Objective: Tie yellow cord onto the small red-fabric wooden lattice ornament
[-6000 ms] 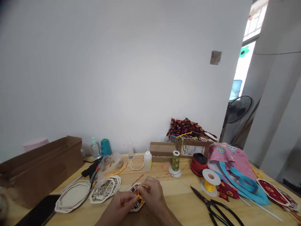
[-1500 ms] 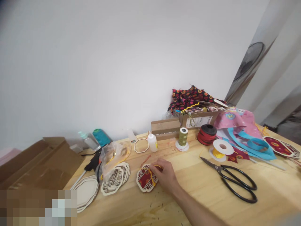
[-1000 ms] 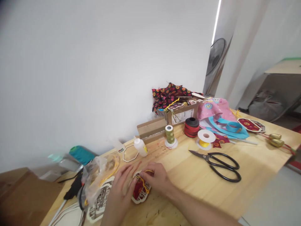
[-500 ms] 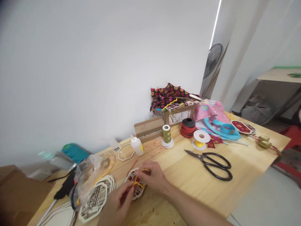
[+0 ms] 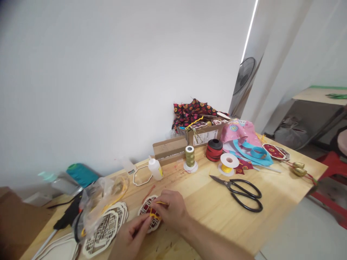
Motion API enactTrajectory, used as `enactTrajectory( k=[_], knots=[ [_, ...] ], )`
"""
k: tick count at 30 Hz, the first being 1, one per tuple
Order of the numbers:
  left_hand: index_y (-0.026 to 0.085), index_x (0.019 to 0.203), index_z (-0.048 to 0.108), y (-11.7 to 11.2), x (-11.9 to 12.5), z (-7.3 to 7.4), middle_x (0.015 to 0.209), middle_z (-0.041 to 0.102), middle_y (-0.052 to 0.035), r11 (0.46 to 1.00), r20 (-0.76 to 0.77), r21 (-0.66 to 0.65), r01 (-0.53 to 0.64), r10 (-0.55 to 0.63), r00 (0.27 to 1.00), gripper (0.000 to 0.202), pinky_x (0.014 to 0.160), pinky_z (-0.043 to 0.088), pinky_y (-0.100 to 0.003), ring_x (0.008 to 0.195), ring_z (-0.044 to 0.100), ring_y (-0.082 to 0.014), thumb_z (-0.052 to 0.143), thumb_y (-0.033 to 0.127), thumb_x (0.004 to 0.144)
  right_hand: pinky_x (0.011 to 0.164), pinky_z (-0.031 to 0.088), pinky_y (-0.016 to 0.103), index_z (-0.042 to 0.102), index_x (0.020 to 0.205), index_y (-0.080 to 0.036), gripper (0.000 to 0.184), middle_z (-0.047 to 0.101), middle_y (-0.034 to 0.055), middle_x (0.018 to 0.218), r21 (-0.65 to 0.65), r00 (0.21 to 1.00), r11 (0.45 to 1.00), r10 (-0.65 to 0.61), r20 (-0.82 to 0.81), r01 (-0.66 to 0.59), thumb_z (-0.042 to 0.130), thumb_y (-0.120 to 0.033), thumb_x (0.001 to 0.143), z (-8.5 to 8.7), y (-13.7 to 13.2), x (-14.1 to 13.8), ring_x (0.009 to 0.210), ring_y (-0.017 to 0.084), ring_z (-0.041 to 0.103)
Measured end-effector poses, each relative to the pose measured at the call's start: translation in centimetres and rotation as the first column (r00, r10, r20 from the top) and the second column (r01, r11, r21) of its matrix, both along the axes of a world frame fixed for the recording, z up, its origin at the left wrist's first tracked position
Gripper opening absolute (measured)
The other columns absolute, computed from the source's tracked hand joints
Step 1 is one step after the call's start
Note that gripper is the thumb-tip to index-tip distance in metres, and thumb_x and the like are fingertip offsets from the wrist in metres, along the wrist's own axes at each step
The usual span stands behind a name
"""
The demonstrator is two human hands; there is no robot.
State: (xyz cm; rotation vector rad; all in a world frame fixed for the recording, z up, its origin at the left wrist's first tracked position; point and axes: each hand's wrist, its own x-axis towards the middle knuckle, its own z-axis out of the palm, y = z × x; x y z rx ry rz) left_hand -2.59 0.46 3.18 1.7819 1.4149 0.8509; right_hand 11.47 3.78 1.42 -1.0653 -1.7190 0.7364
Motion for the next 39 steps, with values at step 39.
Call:
enactTrajectory(
  k=[39],
  knots=[
    [0.014, 0.067, 0.061, 0.0, 0.5, -1.1, 0.05, 0.049, 0.0035, 0.964, 0.29, -0.264, -0.043, 0.122, 0.949, 0.021, 0.047, 0.033, -0.019, 0.05, 0.044, -0.0122, 0.047, 0.028, 0.073, 0.044, 0.03, 0.015, 0.059, 0.083, -0.018, 0.027, 0.049, -0.0027, 0.058, -0.309, 0.949, 0.898, 0.31, -0.061, -0.313, 0.035, -0.011, 0.073, 1.2, -1.1, -0.4, 0.047, 0.007, 0.038]
  ],
)
